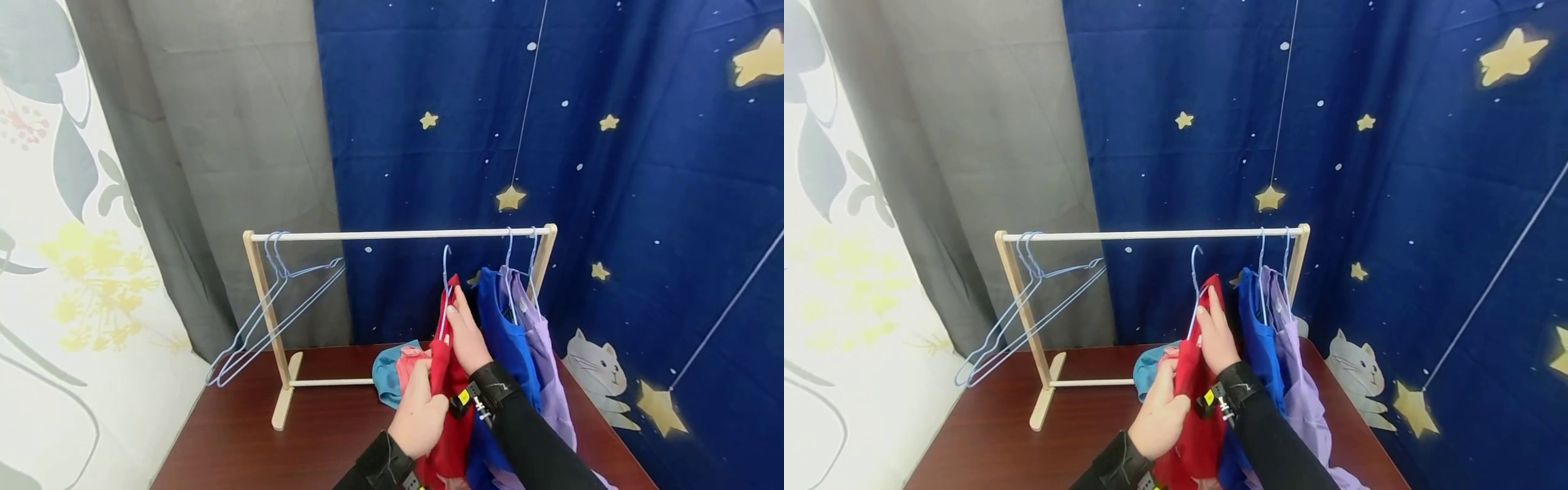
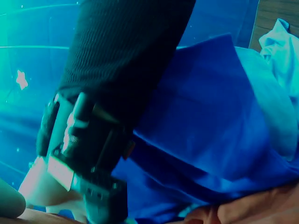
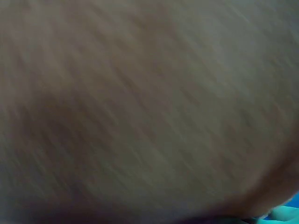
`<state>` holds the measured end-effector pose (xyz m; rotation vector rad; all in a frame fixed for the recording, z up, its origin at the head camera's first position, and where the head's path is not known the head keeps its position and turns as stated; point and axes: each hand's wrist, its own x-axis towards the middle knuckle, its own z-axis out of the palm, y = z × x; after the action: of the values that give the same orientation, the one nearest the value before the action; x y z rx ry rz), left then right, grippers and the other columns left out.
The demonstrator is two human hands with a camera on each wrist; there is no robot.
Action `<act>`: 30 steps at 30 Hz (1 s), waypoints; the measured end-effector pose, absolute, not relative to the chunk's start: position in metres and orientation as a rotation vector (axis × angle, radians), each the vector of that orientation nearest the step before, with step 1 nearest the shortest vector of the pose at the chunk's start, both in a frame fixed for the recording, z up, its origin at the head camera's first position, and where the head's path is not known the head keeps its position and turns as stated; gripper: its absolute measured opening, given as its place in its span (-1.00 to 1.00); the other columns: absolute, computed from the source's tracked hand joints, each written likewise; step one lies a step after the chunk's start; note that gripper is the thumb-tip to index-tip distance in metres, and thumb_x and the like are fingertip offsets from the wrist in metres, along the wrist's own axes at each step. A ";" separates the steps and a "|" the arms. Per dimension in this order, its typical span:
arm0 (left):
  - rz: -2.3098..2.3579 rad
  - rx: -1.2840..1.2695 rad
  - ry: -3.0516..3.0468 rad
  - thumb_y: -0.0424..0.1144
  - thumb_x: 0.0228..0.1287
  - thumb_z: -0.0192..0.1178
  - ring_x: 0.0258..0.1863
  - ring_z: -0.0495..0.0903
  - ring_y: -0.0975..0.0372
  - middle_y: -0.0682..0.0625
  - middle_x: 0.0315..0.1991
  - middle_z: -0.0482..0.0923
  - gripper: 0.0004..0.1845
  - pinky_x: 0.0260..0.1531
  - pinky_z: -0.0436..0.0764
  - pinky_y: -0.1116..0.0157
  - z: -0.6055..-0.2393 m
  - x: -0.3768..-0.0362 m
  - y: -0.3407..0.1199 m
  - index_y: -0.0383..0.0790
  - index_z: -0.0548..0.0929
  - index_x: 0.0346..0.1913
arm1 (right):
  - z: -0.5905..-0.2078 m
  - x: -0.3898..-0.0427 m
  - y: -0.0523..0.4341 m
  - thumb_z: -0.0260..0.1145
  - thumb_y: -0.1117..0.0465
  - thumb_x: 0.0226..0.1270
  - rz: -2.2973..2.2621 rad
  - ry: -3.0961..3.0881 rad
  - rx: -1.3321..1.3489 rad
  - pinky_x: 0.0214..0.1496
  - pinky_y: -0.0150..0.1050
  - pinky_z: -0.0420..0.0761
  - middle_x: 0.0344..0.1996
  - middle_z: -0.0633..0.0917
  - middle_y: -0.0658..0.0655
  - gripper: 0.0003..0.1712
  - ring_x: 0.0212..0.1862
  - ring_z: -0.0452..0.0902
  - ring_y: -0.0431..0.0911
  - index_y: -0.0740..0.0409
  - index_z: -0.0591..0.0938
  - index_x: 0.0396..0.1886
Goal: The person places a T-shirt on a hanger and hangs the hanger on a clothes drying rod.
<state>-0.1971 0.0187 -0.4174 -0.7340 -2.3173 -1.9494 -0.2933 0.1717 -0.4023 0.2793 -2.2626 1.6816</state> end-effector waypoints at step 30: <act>-1.692 -0.622 -2.259 -0.40 0.12 0.06 0.03 0.50 0.12 -0.02 -0.06 0.48 -0.59 0.07 0.46 0.23 -0.390 -0.246 0.123 -0.26 0.49 0.09 | -0.386 -0.334 0.245 -0.34 -0.06 0.69 1.658 -2.249 0.277 0.56 0.02 -0.15 0.62 -0.03 0.20 -0.31 0.59 -0.13 0.09 0.11 -0.08 0.65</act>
<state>-0.2464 0.1230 -0.3901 -0.6221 -2.2587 -1.6919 -0.3342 0.2449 -0.3858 0.2773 -2.2490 1.6582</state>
